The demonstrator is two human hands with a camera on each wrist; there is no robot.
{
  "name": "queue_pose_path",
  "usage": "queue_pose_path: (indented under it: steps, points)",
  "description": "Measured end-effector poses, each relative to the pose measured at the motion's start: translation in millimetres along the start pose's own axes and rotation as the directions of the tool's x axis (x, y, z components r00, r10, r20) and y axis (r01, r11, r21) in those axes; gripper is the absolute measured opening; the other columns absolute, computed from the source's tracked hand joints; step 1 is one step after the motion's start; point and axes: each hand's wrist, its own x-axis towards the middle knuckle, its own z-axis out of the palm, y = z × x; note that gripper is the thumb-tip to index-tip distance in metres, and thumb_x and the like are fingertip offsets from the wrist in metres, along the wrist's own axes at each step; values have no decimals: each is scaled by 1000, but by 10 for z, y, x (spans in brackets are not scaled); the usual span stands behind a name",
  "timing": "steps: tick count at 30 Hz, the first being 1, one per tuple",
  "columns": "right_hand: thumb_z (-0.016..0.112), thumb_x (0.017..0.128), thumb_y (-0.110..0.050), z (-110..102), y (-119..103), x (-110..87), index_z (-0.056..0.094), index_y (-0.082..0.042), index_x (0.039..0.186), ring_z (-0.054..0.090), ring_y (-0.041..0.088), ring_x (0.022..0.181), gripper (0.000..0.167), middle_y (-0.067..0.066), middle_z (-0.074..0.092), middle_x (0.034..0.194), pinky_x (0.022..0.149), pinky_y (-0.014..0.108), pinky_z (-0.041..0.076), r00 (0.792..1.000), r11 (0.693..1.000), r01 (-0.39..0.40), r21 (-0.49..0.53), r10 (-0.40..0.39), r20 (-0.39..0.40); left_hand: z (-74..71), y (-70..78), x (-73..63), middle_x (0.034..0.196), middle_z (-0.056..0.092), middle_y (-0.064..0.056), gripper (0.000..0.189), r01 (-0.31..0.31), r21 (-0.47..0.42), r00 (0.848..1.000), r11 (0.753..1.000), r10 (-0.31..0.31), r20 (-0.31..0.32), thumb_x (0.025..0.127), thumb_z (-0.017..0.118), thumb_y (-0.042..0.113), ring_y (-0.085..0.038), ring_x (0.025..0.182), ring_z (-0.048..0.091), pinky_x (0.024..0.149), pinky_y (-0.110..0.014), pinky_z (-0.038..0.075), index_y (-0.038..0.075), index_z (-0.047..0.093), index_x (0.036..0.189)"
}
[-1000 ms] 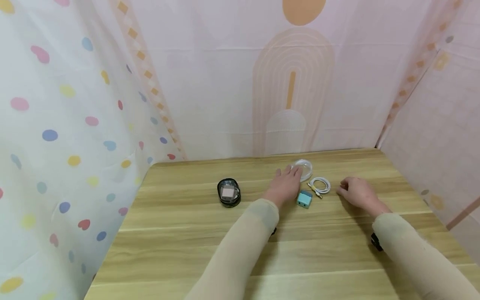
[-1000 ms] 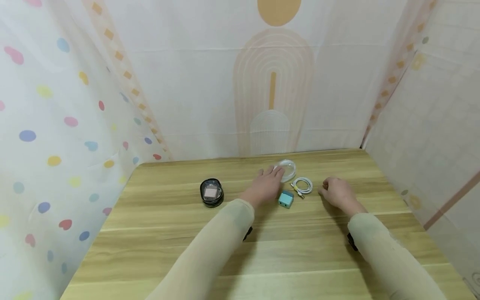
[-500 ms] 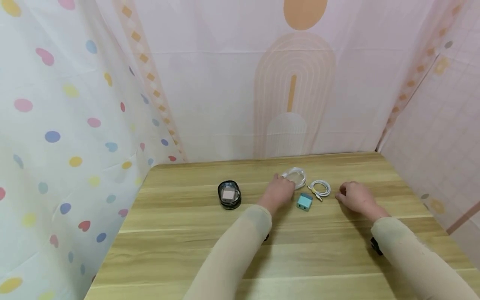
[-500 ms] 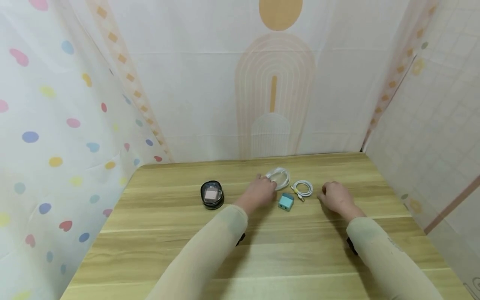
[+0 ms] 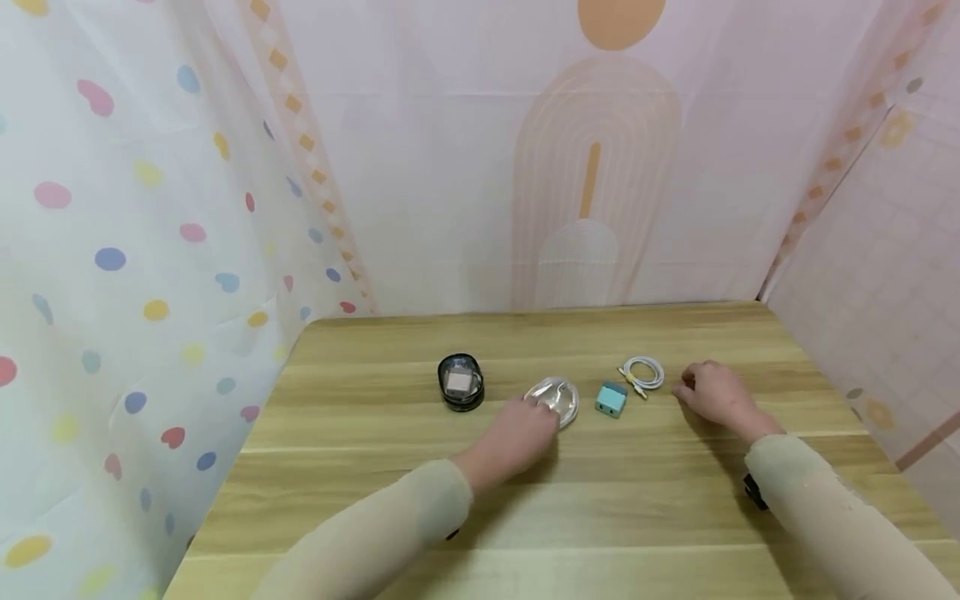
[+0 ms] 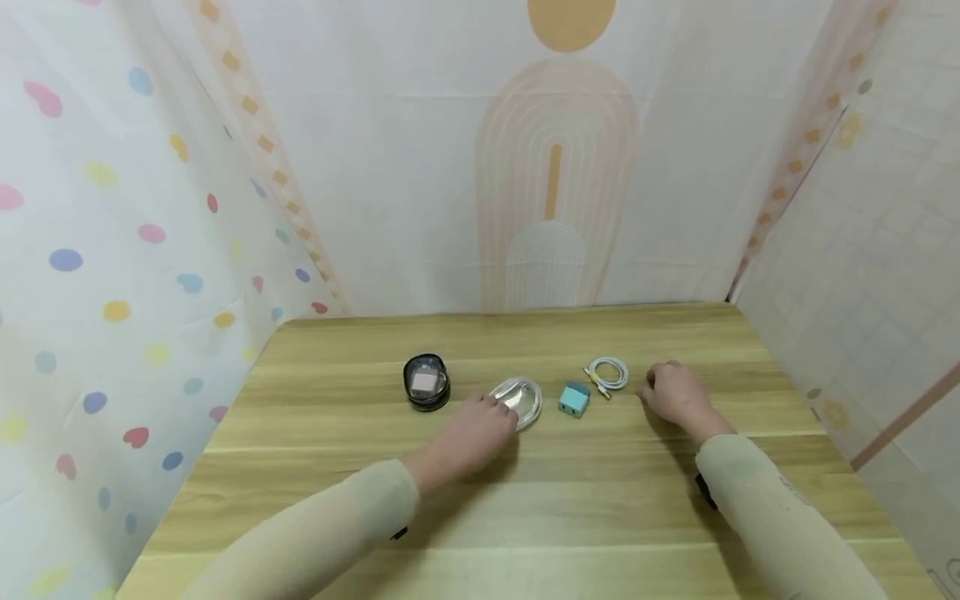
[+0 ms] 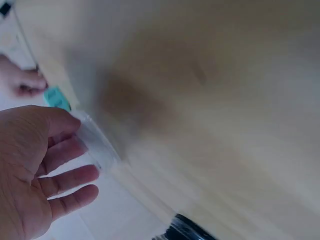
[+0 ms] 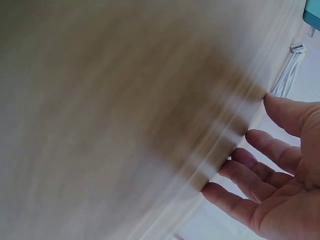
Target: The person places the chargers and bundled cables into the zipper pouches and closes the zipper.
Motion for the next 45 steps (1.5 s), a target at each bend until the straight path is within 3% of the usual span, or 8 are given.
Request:
queue_pose_path:
  steps: [7,14,19,27,33,36,40,45]
  points:
    - [69,102,-22,-52,11,15,68,15,121,67,55,111,42,37,70,118,98,64,56,1000,1000,6,2,-6,8,-88,-32,-453,89,72,-5,7,111,-168,992,980,-119,-41,92,70,11,-19,78,66,68,-31,57,6,70,97]
    - [69,102,-21,-113,-24,5,68,15,121,67,54,114,41,37,71,120,99,64,56,999,1000,5,19,-6,31,20,-168,-665,82,63,-7,14,209,-412,942,887,-295,-159,94,73,14,-24,74,63,66,-38,55,8,63,86]
    - [69,102,-22,-118,-14,13,68,15,121,68,53,113,42,36,71,120,99,63,57,999,1000,8,21,-9,41,76,-230,-794,102,68,-10,18,210,-506,920,837,-344,-186,91,82,15,-27,91,67,79,-41,60,10,65,87]
    - [69,103,-23,-137,13,2,67,15,123,68,52,114,43,36,70,121,98,62,57,997,999,-10,39,8,74,135,-283,-839,134,67,-26,22,198,-630,925,751,-356,-134,90,82,13,-43,124,68,104,-50,60,10,61,84]
    - [69,104,-23,-153,23,3,68,14,123,69,50,112,42,35,71,121,95,61,58,996,996,-22,82,15,89,103,-302,-825,117,72,-14,21,249,-632,924,734,-377,-73,92,83,23,-27,99,67,85,-44,61,10,66,95]
    - [66,105,-22,-168,24,37,67,13,126,69,50,112,41,34,71,121,94,61,58,994,993,-32,112,21,103,83,-313,-801,114,72,-11,23,279,-656,915,702,-402,-41,93,83,27,-23,93,67,81,-43,60,10,70,99]
    - [64,106,-18,-199,-14,101,68,7,131,68,52,118,35,33,70,128,98,64,56,997,995,-6,99,-2,80,59,-321,-780,122,76,-15,20,308,-712,895,631,-445,-7,94,83,28,-30,107,74,94,-47,62,10,77,98]
    - [70,100,-3,-238,-86,202,78,-5,122,71,47,114,24,23,75,123,99,63,57,981,981,189,-36,-190,-27,55,-342,-776,121,79,-15,16,319,-775,864,546,-504,1,94,83,25,-30,112,76,97,-46,63,9,84,94]
